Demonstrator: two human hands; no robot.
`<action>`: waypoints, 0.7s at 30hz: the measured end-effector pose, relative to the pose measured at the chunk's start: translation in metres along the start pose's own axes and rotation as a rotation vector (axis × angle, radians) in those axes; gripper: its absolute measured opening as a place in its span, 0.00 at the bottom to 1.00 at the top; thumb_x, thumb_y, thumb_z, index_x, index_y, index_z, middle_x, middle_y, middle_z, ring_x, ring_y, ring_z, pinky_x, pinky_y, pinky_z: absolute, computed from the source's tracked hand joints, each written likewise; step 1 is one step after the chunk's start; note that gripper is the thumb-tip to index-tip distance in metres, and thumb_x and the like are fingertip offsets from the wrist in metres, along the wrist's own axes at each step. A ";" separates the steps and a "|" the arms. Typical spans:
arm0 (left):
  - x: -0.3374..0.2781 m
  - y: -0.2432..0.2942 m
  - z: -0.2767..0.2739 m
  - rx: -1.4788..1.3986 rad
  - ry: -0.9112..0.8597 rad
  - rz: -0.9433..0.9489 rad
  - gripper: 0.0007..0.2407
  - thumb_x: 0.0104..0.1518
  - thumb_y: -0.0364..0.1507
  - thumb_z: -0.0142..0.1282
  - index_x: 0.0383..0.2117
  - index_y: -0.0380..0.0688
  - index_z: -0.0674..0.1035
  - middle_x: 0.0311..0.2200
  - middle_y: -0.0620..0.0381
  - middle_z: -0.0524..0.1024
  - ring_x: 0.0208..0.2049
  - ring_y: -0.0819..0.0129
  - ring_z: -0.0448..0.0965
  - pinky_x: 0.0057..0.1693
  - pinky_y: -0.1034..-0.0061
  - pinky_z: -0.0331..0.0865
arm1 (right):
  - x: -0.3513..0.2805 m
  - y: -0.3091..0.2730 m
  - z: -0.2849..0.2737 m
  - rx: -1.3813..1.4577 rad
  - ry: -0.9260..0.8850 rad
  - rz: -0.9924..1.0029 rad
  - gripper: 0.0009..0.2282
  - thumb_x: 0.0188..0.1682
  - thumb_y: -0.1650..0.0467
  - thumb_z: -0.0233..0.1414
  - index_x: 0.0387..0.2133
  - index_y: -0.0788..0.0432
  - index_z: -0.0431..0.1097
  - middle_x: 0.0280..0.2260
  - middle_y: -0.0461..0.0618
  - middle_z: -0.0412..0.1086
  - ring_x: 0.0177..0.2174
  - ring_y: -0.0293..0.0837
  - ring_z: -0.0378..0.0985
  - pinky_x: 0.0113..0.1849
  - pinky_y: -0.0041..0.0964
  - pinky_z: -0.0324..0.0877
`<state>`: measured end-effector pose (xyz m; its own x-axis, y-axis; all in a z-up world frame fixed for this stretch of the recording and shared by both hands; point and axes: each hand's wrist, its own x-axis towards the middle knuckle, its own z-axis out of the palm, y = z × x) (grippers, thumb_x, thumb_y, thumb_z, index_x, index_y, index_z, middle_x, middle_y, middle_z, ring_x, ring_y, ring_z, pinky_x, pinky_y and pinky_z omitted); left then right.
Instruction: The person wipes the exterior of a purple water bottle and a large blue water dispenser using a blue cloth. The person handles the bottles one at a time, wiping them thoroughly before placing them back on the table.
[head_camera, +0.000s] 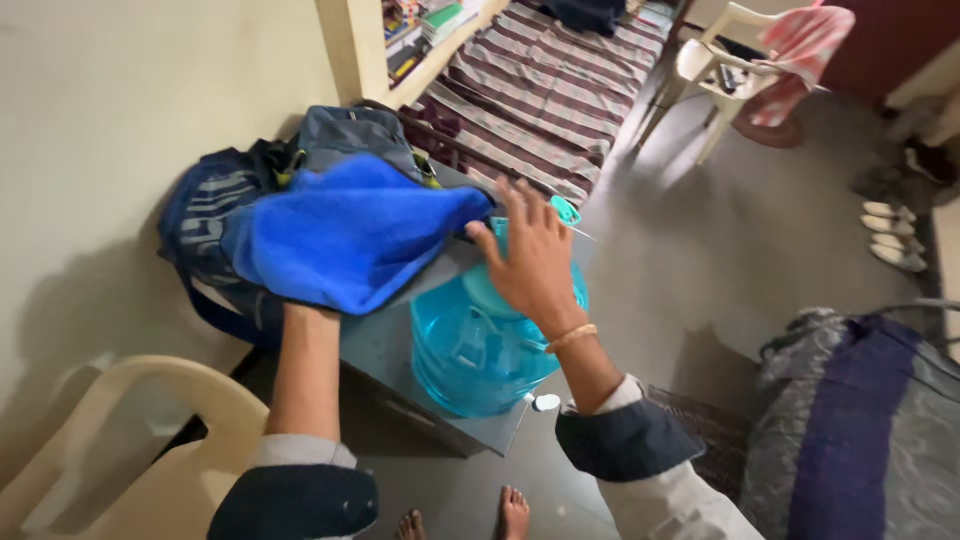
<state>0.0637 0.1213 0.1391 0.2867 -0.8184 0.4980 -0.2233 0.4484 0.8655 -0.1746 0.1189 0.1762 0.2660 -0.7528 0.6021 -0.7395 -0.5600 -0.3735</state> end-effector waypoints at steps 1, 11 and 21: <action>0.001 -0.002 0.002 0.062 -0.045 0.050 0.19 0.65 0.32 0.55 0.58 0.36 0.67 0.58 0.44 0.69 0.63 0.51 0.67 0.68 0.54 0.57 | -0.004 -0.004 0.000 0.008 0.056 0.037 0.25 0.53 0.60 0.54 0.61 0.60 0.62 0.56 0.61 0.64 0.54 0.60 0.65 0.49 0.55 0.61; 0.000 -0.019 0.068 0.313 -0.184 0.242 0.19 0.64 0.31 0.56 0.58 0.37 0.68 0.59 0.46 0.69 0.65 0.52 0.67 0.70 0.53 0.53 | 0.004 -0.025 -0.010 -0.034 -0.034 0.074 0.17 0.54 0.62 0.55 0.48 0.62 0.70 0.44 0.58 0.71 0.43 0.59 0.76 0.42 0.49 0.71; 0.024 -0.143 0.100 -0.163 -0.511 -0.084 0.20 0.62 0.30 0.56 0.59 0.37 0.68 0.60 0.47 0.69 0.67 0.52 0.66 0.72 0.53 0.50 | 0.009 -0.033 -0.010 -0.160 -0.113 0.073 0.22 0.43 0.57 0.63 0.43 0.59 0.73 0.40 0.53 0.72 0.42 0.53 0.79 0.41 0.46 0.72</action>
